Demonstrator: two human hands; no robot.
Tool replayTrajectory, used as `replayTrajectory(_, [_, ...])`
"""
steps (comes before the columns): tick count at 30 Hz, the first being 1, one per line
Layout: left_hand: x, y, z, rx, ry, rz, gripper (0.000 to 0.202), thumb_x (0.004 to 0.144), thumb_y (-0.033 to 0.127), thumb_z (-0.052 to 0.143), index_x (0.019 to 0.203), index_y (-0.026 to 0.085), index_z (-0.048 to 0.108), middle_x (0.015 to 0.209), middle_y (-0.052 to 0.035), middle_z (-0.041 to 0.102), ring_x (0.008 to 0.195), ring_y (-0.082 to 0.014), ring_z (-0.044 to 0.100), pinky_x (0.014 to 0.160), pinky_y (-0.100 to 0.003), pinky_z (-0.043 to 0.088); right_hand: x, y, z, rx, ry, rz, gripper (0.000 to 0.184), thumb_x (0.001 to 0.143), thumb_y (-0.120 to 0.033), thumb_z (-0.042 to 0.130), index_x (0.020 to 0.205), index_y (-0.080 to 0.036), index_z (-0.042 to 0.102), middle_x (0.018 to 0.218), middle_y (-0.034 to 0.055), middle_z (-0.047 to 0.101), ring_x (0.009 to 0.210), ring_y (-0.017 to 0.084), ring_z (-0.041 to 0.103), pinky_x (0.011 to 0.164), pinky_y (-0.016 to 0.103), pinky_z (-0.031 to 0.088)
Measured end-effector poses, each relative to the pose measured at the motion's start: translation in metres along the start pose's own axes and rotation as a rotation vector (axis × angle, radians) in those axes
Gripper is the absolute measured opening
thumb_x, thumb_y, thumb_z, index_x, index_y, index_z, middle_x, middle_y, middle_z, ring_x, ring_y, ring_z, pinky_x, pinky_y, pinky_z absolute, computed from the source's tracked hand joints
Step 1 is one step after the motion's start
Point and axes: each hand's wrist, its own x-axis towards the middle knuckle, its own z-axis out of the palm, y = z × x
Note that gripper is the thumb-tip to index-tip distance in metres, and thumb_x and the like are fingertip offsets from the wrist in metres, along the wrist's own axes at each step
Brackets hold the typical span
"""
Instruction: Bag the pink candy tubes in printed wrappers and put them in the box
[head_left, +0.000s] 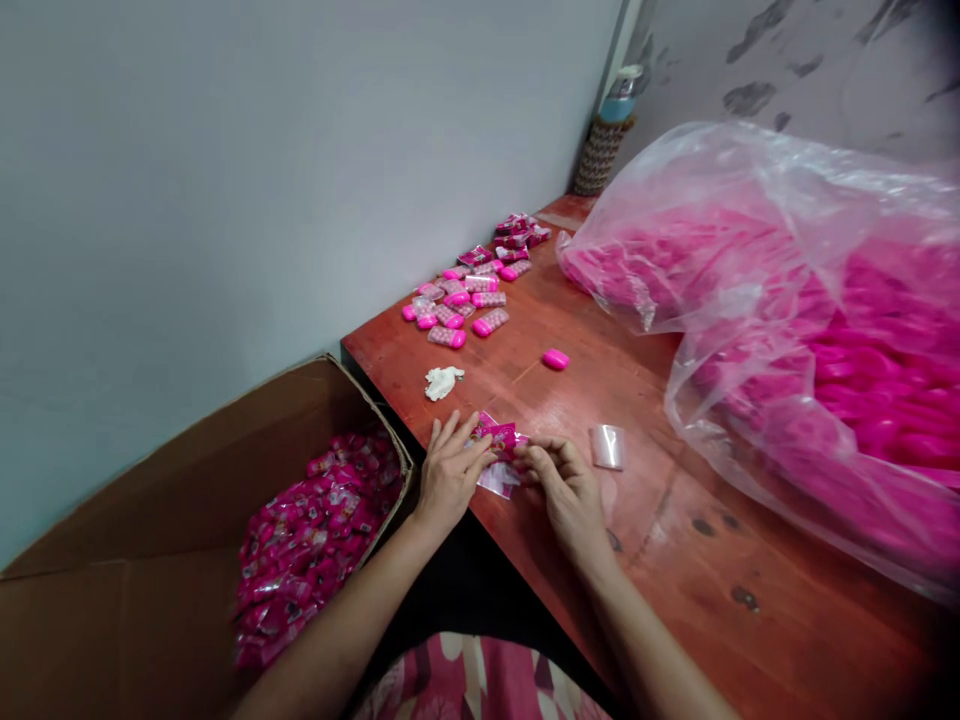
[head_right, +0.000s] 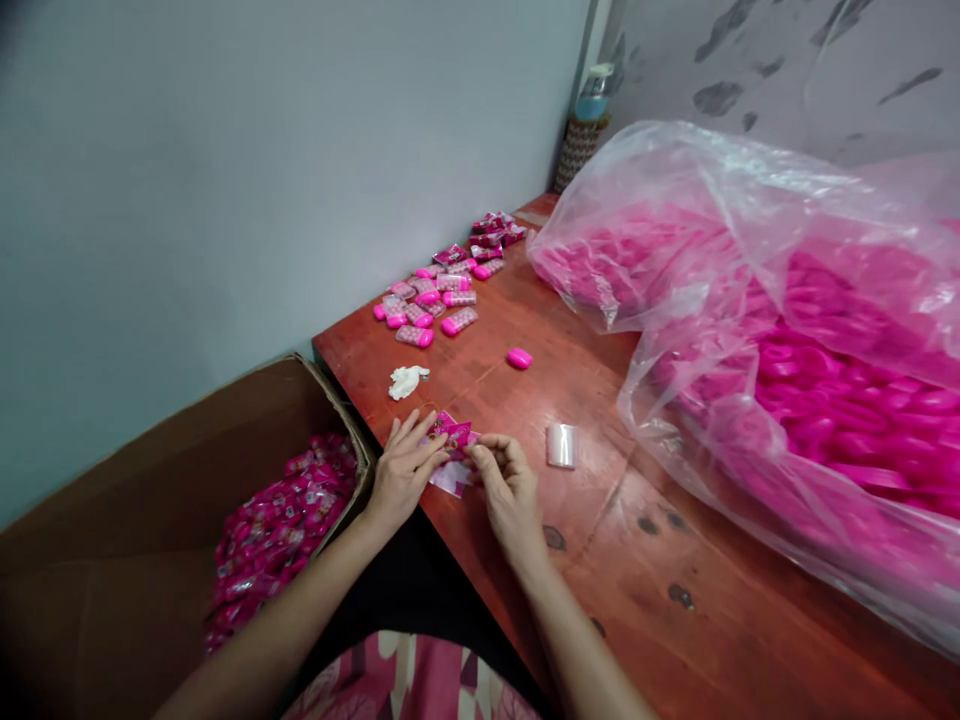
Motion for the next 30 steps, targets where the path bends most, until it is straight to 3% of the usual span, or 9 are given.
replayTrajectory(3, [-0.002, 0.013, -0.006, -0.141, 0.029, -0.024, 0.028, 0.079, 0.025, 0.056, 0.105, 0.031, 0.063, 0.127, -0.0027, 0.051, 0.127, -0.0232, 0.033, 0.107, -0.048, 0.013, 0.002, -0.004, 0.002, 0.014, 0.017, -0.048, 0.033, 0.071, -0.033, 0.067, 0.098, -0.023, 0.052, 0.092, 0.0021, 0.061, 0.084, 0.016, 0.058, 0.073, 0.029, 0.048])
replayTrajectory(5, [-0.002, 0.023, -0.012, -0.284, 0.016, -0.064, 0.028, 0.076, 0.025, 0.060, 0.103, 0.031, 0.064, 0.126, -0.0022, 0.052, 0.126, -0.0239, 0.035, 0.107, -0.046, 0.017, 0.003, -0.009, 0.003, 0.051, -0.023, -0.005, 0.038, 0.070, -0.032, 0.068, 0.101, -0.023, 0.049, 0.083, -0.0001, 0.062, 0.078, 0.016, 0.060, 0.071, 0.030, 0.048])
replayTrajectory(9, [-0.001, 0.033, -0.021, -0.711, 0.012, -0.374, 0.048, 0.067, 0.028, 0.069, 0.113, 0.024, 0.059, 0.118, -0.0068, 0.059, 0.108, -0.0249, 0.053, 0.094, -0.038, 0.040, 0.004, -0.024, 0.004, 0.055, -0.029, 0.038, 0.038, 0.069, -0.029, 0.069, 0.100, -0.022, 0.048, 0.063, -0.0052, 0.058, 0.058, 0.012, 0.056, 0.058, 0.026, 0.045])
replayTrajectory(12, [0.001, 0.034, -0.023, -0.988, -0.110, -0.585, 0.032, 0.066, 0.035, 0.069, 0.090, 0.015, 0.069, 0.086, -0.0068, 0.069, 0.081, -0.0220, 0.063, 0.078, -0.033, 0.049, 0.009, -0.032, 0.004, -0.036, -0.091, 0.050, 0.038, 0.067, -0.030, 0.070, 0.098, -0.021, 0.049, 0.059, -0.0056, 0.057, 0.054, 0.012, 0.053, 0.054, 0.025, 0.042])
replayTrajectory(14, [0.002, 0.034, -0.024, -1.106, -0.198, -0.611, 0.027, 0.066, 0.037, 0.068, 0.074, 0.010, 0.070, 0.071, -0.0054, 0.067, 0.070, -0.0187, 0.062, 0.073, -0.033, 0.050, 0.015, -0.035, 0.006, -0.119, -0.155, 0.075, 0.036, 0.065, -0.031, 0.070, 0.094, -0.020, 0.051, 0.057, -0.0056, 0.055, 0.052, 0.012, 0.052, 0.052, 0.024, 0.040])
replayTrajectory(16, [0.003, 0.035, -0.025, -1.200, -0.224, -0.632, 0.028, 0.067, 0.037, 0.068, 0.073, 0.009, 0.069, 0.069, -0.0056, 0.065, 0.068, -0.0167, 0.061, 0.071, -0.032, 0.051, 0.021, -0.034, 0.010, -0.191, -0.197, 0.078, 0.033, 0.065, -0.032, 0.070, 0.090, -0.019, 0.052, 0.056, -0.0056, 0.054, 0.050, 0.011, 0.050, 0.050, 0.024, 0.038])
replayTrajectory(22, [0.005, 0.024, -0.028, -1.281, -0.053, -0.716, 0.031, 0.068, 0.037, 0.068, 0.080, 0.009, 0.069, 0.070, -0.0072, 0.066, 0.063, -0.0154, 0.062, 0.065, -0.031, 0.052, 0.035, -0.028, 0.028, -0.360, -0.344, 0.007, 0.023, 0.072, -0.033, 0.064, 0.087, -0.019, 0.054, 0.057, -0.0052, 0.053, 0.050, 0.011, 0.049, 0.048, 0.022, 0.038])
replayTrajectory(26, [0.009, 0.011, -0.030, -1.221, 0.066, -0.824, 0.036, 0.060, 0.038, 0.073, 0.077, 0.007, 0.069, 0.071, -0.0094, 0.068, 0.060, -0.0165, 0.063, 0.060, -0.029, 0.051, 0.084, -0.039, 0.035, -0.750, -0.440, -0.224, 0.018, 0.082, -0.036, 0.050, 0.089, -0.020, 0.058, 0.073, 0.0015, 0.063, 0.064, 0.016, 0.058, 0.058, 0.027, 0.044])
replayTrajectory(30, [0.010, 0.004, -0.034, -1.245, 0.152, -0.886, 0.032, 0.056, 0.035, 0.077, 0.066, 0.006, 0.067, 0.060, -0.0077, 0.065, 0.056, -0.0159, 0.062, 0.057, -0.027, 0.051, 0.173, -0.054, 0.045, -1.548, -0.411, -0.611, 0.036, 0.088, -0.018, 0.034, 0.122, -0.017, 0.046, 0.117, 0.0116, 0.057, 0.105, 0.023, 0.052, 0.084, 0.034, 0.040])
